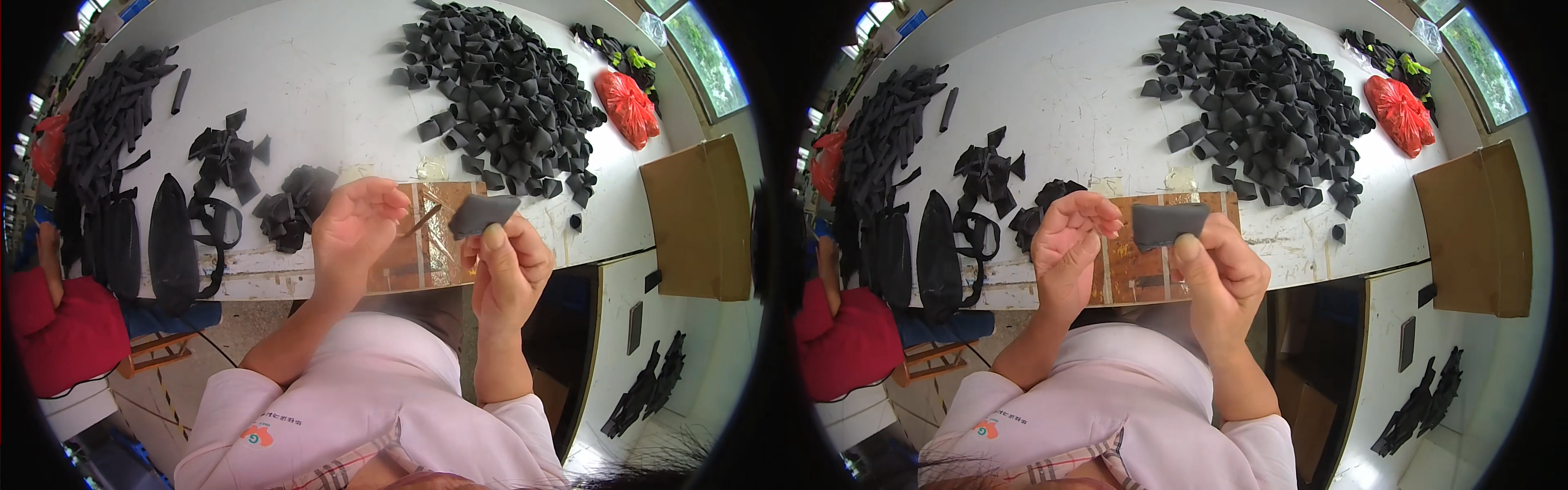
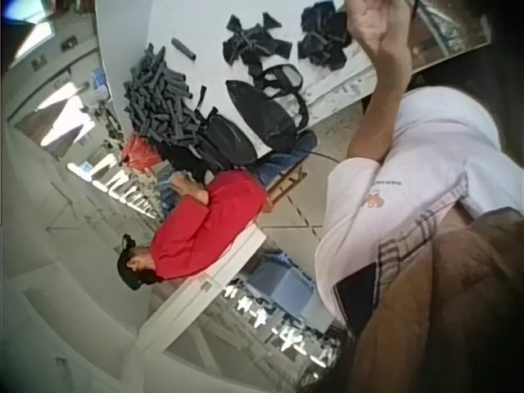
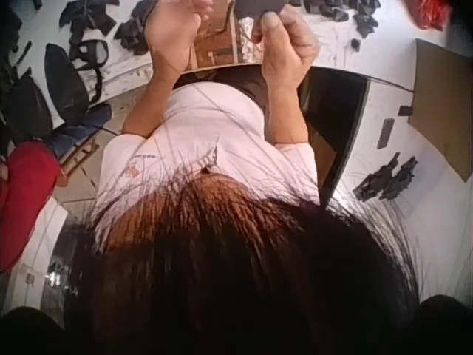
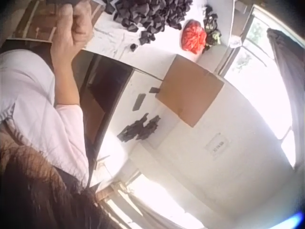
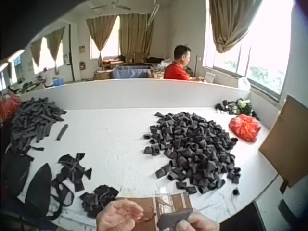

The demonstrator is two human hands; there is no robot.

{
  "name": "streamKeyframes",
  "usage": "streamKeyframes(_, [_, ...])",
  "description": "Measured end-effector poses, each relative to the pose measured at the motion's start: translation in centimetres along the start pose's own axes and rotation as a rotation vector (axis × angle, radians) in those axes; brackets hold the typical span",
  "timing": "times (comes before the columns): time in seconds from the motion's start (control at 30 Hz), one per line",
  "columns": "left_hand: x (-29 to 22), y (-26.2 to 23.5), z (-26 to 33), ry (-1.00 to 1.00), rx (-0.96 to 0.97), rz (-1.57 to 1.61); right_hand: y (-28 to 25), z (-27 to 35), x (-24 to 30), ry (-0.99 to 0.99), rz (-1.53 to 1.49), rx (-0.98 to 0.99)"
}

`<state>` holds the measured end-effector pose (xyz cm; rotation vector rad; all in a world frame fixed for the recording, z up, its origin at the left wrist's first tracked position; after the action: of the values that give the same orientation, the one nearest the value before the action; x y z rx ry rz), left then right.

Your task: The recorder uses a small brush to apply adhesive to small black foam or rubber components and sets them aside.

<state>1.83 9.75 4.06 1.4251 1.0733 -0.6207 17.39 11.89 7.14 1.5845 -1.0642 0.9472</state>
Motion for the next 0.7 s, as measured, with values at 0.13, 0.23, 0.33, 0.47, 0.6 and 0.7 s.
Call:
streamKeyframes(0.13, [0.0,1.2,1.8,0.018,0.09,-0.192,0.6,2.9,-4.8,0.533,-0.5,0.005])
streamKeyframes(0.23, [0.8,1.4,2.7,0.055,0.085,-0.256,1.0,4.3,-6.9,0.666,-0.628,0.001])
streamKeyframes(0.33, [1.5,0.7,2.7,0.022,0.098,-0.23,1.5,5.1,-7.5,0.764,-0.682,-0.001])
streamKeyframes(0.47, [1.5,0.1,2.8,-0.036,-0.024,-0.277,-0.5,4.5,-6.0,0.392,0.167,0.023])
streamKeyframes(0.6, [1.5,-0.2,3.0,-0.036,0.02,-0.572,0.3,3.6,-2.9,-0.148,0.579,-0.034])
streamKeyframes(0.7, [1.4,-0.1,3.0,0.001,0.045,-0.624,0.5,3.6,-3.4,-0.14,0.641,0.052])
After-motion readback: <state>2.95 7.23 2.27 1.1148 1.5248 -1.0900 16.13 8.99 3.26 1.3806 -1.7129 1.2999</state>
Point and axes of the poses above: each hand's wrist, its own z-axis away from the middle knuckle, its own y-axis out of the palm, x = y × z, the point moved 6 cm from there along -z, towards the middle knuckle, and after that the axes turned 1 degree about z, right-handed, at the moved point
